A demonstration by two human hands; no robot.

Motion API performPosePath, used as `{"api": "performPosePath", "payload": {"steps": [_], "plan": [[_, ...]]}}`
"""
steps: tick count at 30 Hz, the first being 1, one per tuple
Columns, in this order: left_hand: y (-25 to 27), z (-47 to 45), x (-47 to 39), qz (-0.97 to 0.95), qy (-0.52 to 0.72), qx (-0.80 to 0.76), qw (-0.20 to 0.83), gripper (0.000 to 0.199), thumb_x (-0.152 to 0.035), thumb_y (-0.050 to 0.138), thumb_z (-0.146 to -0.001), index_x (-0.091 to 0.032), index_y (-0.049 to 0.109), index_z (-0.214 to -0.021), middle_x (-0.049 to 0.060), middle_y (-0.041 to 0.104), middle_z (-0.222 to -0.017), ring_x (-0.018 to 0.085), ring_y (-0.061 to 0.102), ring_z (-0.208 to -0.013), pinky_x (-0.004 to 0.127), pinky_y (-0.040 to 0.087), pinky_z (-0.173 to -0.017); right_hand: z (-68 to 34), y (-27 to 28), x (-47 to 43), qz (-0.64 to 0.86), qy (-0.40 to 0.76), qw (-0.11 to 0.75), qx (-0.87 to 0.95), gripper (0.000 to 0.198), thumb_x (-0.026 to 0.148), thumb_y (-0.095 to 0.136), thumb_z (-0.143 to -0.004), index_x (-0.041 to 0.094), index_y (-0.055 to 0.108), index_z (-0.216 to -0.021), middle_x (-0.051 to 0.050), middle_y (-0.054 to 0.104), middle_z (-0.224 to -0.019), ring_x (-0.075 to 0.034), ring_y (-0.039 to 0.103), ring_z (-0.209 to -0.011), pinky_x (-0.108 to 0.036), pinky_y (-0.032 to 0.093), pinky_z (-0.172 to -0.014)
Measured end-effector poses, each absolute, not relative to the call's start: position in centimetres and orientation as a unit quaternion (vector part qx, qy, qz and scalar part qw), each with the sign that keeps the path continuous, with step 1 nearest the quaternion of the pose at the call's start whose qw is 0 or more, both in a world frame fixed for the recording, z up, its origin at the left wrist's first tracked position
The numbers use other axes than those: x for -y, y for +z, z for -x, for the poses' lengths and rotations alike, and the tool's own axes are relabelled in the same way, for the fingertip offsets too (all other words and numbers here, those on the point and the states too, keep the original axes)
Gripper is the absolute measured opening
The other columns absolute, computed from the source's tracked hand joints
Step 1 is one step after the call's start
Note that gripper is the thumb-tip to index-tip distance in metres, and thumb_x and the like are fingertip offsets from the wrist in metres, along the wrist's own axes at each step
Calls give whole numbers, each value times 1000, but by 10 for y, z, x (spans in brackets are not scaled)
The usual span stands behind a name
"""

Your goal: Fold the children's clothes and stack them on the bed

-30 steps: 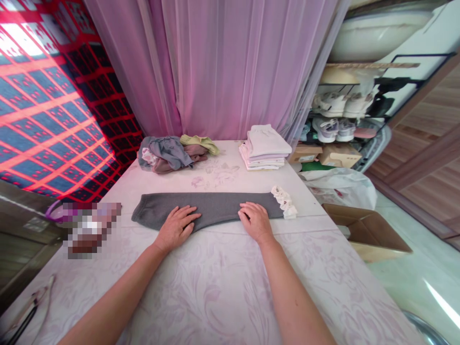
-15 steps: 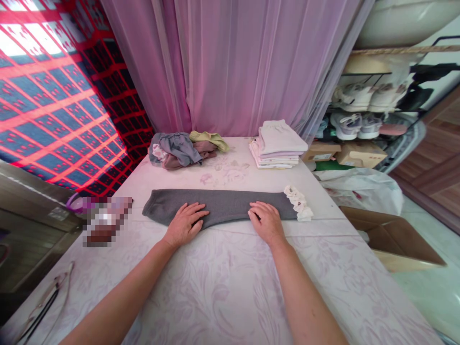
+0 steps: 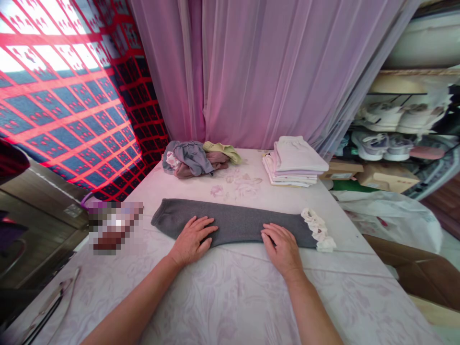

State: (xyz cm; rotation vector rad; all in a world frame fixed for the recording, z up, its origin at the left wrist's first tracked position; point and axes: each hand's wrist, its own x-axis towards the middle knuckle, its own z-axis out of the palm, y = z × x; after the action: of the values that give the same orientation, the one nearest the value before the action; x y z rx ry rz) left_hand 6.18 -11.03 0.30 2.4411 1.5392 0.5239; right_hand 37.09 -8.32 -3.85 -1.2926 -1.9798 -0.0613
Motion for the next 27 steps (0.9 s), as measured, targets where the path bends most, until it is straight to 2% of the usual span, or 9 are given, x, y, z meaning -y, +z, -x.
{"api": "performPosePath", "payload": {"steps": [8,27], "plan": [[1,-62,111,-826,168,-529,102,43,-30,52,-86,-32,58,-129,2,49,-144,26,38,-137,52,19,-116,-372,-38,84,501,-29,413,760,26,34,49,-91,24,72,-87,-6,74,-94,-24,68,-92,-42,52,-88],[3,-61,112,-826,168,-528,100,42,-30,53,-86,-31,59,-127,2,52,-142,25,41,-135,51,21,-116,-373,-43,81,494,-44,418,761,29,36,48,-92,21,71,-85,-6,75,-91,-22,68,-89,-39,52,-85]]}}
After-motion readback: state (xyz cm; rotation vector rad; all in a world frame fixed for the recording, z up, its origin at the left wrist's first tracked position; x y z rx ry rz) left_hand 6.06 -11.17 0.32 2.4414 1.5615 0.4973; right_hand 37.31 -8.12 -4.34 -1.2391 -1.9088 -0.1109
